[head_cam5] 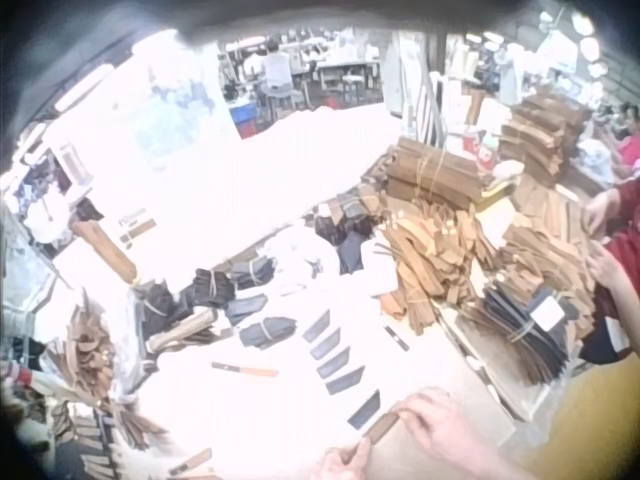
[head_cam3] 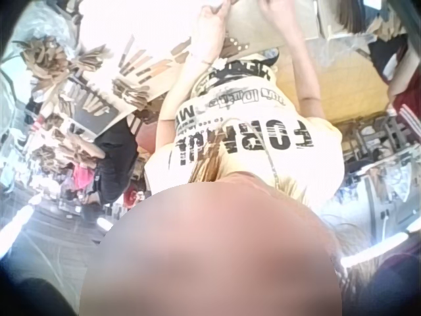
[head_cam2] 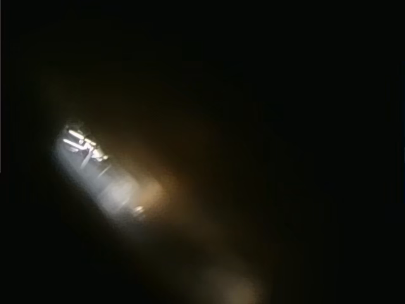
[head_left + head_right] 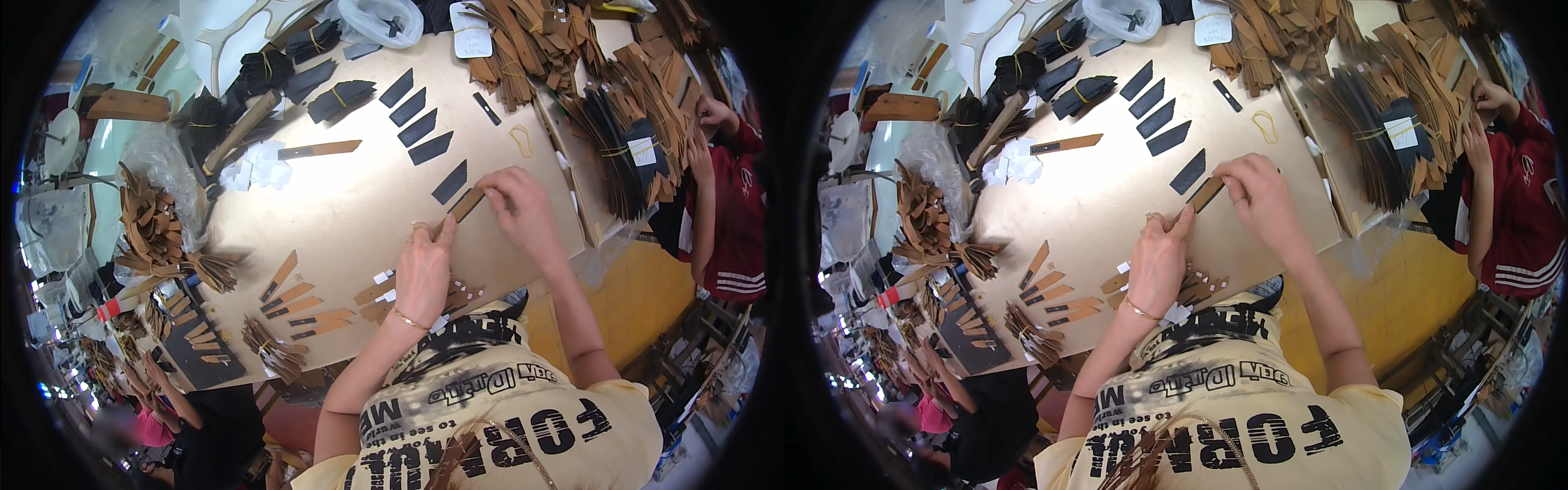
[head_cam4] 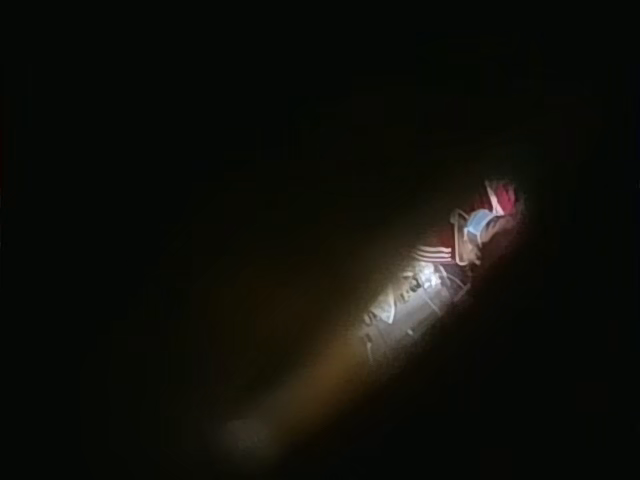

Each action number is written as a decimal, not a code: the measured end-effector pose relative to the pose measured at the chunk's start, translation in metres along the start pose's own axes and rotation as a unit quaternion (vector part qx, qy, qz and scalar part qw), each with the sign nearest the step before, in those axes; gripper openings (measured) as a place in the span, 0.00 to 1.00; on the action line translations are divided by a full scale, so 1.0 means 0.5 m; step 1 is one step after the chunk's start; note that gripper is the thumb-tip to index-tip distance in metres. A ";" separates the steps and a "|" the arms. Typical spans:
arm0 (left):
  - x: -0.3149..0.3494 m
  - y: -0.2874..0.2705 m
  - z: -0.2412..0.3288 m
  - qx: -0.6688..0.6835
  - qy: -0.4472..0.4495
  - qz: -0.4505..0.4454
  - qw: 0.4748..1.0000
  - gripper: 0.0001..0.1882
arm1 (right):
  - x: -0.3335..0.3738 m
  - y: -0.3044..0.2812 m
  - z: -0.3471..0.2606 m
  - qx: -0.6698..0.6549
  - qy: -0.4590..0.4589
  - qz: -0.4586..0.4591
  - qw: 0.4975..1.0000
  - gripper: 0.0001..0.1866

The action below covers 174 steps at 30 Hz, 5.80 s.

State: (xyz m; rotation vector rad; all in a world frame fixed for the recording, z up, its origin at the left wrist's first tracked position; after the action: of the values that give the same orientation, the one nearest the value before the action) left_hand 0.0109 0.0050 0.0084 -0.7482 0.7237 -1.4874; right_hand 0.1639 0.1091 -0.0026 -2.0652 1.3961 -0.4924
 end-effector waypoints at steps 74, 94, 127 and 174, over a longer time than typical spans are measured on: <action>-0.012 -0.057 -0.078 -0.149 0.150 0.197 0.957 0.10 | 0.014 0.070 -0.017 -0.320 0.238 -0.073 0.914 0.08; -0.026 -0.019 -0.058 -0.007 0.206 0.063 0.977 0.15 | 0.016 0.068 -0.030 -0.277 0.215 -0.081 0.933 0.11; 0.216 -0.294 -0.198 -0.048 -0.118 0.419 0.899 0.10 | 0.029 0.028 -0.065 -0.132 0.145 -0.115 0.974 0.07; 0.236 -0.244 -0.281 -0.177 -0.133 0.242 0.945 0.13 | -0.125 0.099 -0.186 0.069 -0.178 0.002 0.982 0.12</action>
State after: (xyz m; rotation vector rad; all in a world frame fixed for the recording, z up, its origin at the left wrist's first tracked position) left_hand -0.1783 -0.1067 0.0274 -0.9405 0.9004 -0.8007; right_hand 0.0496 0.1286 0.0369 -1.9228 1.1216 -0.1968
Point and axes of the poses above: each hand's wrist, its own x-axis away from the middle knuckle, its own y-axis out of the palm, z = x × y, the point moved 3 cm from there along -x, towards the middle knuckle, and after that the axes turned 7 degrees about y, right-handed, at the moved point
